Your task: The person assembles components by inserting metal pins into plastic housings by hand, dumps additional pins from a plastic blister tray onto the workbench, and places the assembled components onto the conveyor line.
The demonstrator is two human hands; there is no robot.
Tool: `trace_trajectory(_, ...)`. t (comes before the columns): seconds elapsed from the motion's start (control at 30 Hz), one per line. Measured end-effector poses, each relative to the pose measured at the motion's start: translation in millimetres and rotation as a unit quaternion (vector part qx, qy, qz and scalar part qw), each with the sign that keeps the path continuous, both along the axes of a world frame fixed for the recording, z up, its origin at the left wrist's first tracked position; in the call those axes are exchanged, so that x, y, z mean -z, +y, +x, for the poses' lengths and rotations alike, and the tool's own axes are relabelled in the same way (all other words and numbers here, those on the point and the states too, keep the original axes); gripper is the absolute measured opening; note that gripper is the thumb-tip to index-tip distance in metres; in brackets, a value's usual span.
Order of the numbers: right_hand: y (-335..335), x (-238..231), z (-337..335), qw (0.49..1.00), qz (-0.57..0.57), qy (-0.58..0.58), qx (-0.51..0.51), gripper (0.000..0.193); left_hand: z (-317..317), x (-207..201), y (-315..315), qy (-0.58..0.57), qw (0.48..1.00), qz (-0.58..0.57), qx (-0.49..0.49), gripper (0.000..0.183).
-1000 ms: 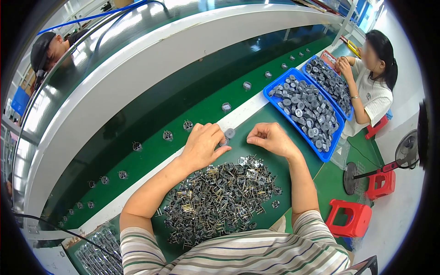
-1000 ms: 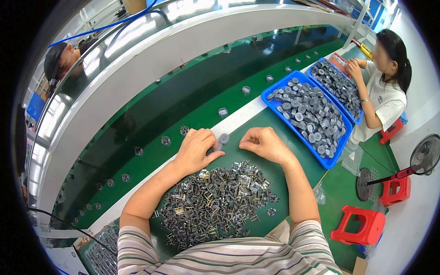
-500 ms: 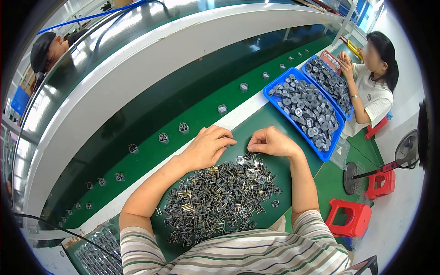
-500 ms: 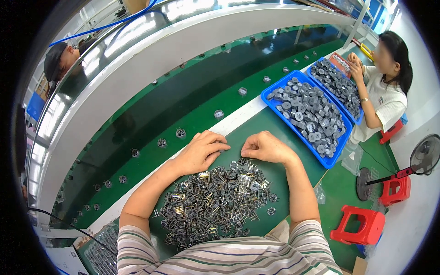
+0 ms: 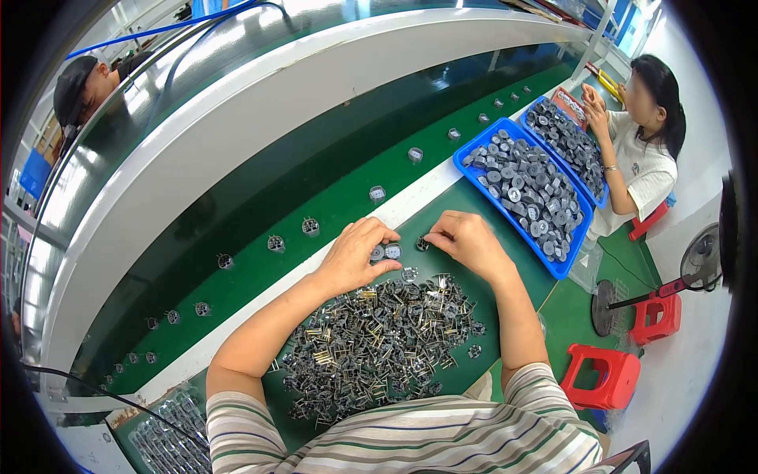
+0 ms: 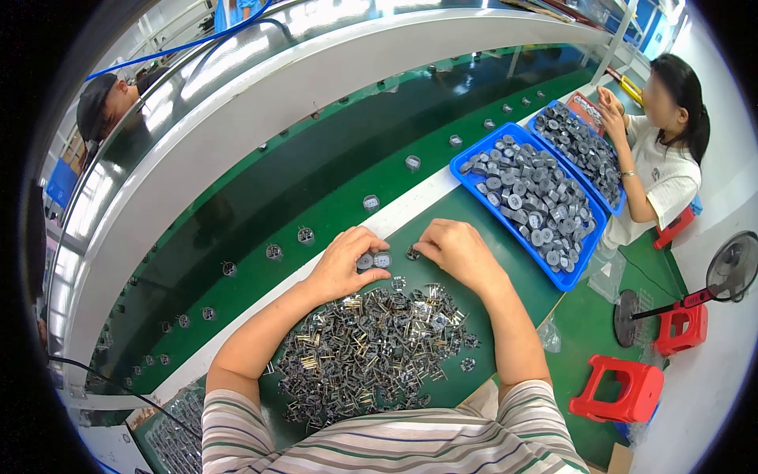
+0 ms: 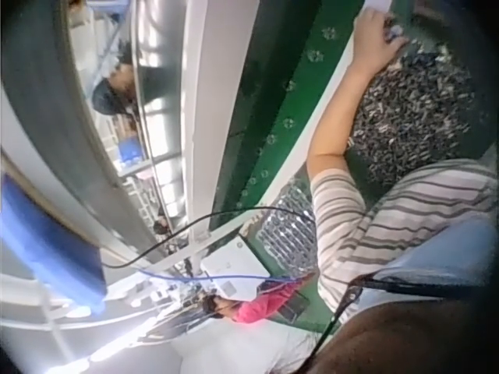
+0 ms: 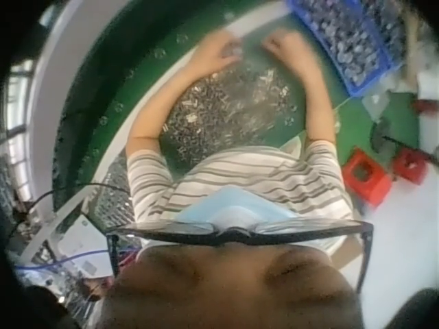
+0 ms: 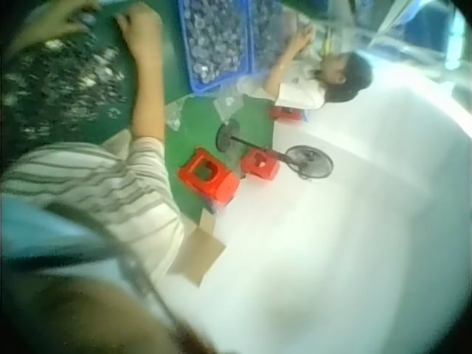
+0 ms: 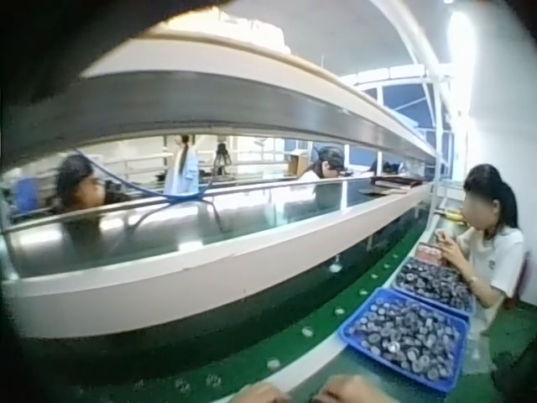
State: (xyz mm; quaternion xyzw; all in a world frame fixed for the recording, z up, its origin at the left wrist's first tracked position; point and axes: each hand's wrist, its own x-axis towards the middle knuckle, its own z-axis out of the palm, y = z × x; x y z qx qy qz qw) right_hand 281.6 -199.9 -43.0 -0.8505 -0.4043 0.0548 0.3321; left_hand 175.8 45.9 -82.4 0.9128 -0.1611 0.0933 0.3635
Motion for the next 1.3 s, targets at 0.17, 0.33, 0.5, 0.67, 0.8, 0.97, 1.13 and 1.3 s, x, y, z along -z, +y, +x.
trace_trajectory(0.17, 13, 8, -8, 0.988, 0.006, -0.146, -0.041, 0.018, -1, 2, -2, -0.015, 1.0, 0.0, -0.023, 0.045)
trace_trajectory(0.33, 14, 18, -4, 0.998, 0.021, -0.059, -0.012, 0.012, 0, 5, 0, -0.012, 1.0, 0.017, -0.018, 0.041)
trace_trajectory(0.5, 33, 17, -17, 0.991, 0.1, 0.088, -0.03, 0.01, 1, 7, 0, -0.006, 1.0, 0.015, -0.022, 0.04)
trace_trajectory(0.67, 36, 28, -15, 0.994, 0.096, -0.01, -0.056, 0.012, 2, 10, -1, -0.034, 0.999, 0.011, -0.02, 0.042)
trace_trajectory(0.8, 40, 28, -18, 0.987, 0.101, -0.095, -0.087, 0.014, 2, 10, 0, -0.027, 0.999, 0.017, -0.02, 0.041)
trace_trajectory(0.97, 39, 26, -20, 0.991, 0.083, -0.053, -0.085, 0.015, 0, 12, 0, -0.02, 1.0, 0.015, -0.013, 0.041)
trace_trajectory(1.13, 37, 27, -20, 0.991, 0.093, -0.037, -0.088, 0.015, -3, 4, -6, 0.038, 0.999, 0.005, -0.031, 0.036)
trace_trajectory(1.3, 32, 21, -17, 0.99, 0.086, 0.105, -0.044, 0.014, -5, -1, -7, 0.014, 0.999, -0.003, -0.039, 0.034)
